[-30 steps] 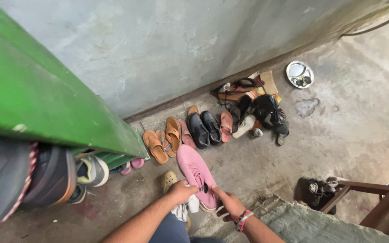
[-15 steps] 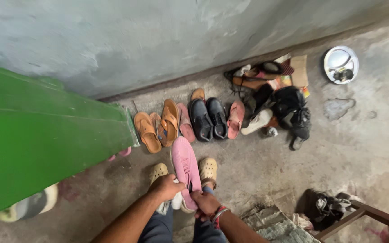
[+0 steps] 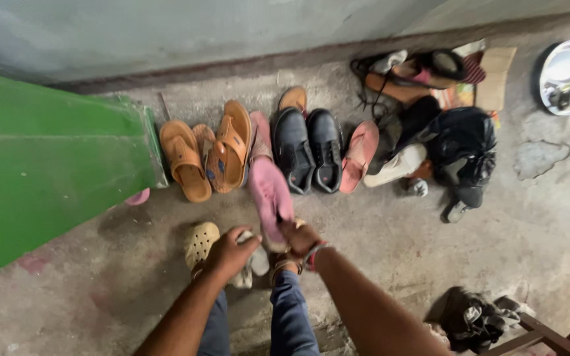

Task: The person removes various shoes and sandals from a green shoe rack, wipes each with a white cloth, and places them on the floor. The person handles flip-flops, sneakers, and slip-on shoes one at a time, using the cloth to wipe the surfaces before setting them down.

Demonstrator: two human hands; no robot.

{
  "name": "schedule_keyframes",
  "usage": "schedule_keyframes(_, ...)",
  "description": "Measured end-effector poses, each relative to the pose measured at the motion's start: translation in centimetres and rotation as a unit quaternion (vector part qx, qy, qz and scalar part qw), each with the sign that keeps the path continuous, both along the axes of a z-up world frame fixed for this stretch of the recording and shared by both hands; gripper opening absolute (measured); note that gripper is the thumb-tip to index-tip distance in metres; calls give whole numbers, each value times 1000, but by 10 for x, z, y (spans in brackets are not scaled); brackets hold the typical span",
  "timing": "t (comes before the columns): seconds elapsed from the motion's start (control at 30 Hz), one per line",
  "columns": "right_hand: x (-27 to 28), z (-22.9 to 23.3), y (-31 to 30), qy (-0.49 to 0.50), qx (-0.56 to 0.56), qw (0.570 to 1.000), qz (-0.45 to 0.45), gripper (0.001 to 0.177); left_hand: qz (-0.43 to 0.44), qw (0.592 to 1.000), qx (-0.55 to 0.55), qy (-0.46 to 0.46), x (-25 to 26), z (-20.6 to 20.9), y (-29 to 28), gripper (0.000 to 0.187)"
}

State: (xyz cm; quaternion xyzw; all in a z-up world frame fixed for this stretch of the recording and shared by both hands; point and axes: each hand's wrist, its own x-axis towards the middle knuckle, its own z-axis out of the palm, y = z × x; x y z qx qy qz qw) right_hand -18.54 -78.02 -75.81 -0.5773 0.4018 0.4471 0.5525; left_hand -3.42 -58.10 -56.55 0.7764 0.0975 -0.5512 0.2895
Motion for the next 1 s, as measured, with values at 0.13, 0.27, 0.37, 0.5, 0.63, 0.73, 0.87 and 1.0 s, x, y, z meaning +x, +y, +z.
schedule_keyframes(0.13,43,-40,-28,-401,-235,715,523,88,17,997,-29,-67,15,-36,2,64)
schedule_keyframes(0.27,88,-40,-30,-89,-81,991,65,57,20,995,-26,-96,35,-49,-2,66)
schedule_keyframes(0.37,113,-22,-25,15,-37,988,-150,55,20,994,-21,-103,44,-51,-8,65)
schedule_keyframes(0.5,109,-15,-12,-189,-187,955,128,47,33,996,-16,-77,44,-53,-8,65)
schedule_keyframes(0.63,93,20,17,-154,-209,965,-33,56,31,992,-33,-120,36,-57,-6,63)
schedule_keyframes(0.73,97,69,30,-72,-121,983,-117,55,41,988,-50,-138,30,-54,-5,61)
schedule_keyframes(0.87,104,123,38,-41,-110,982,-147,48,50,987,-56,-139,30,-38,-6,61)
schedule_keyframes(1.0,93,153,44,-126,-132,974,-136,36,79,986,-62,-133,26,-9,-9,59)
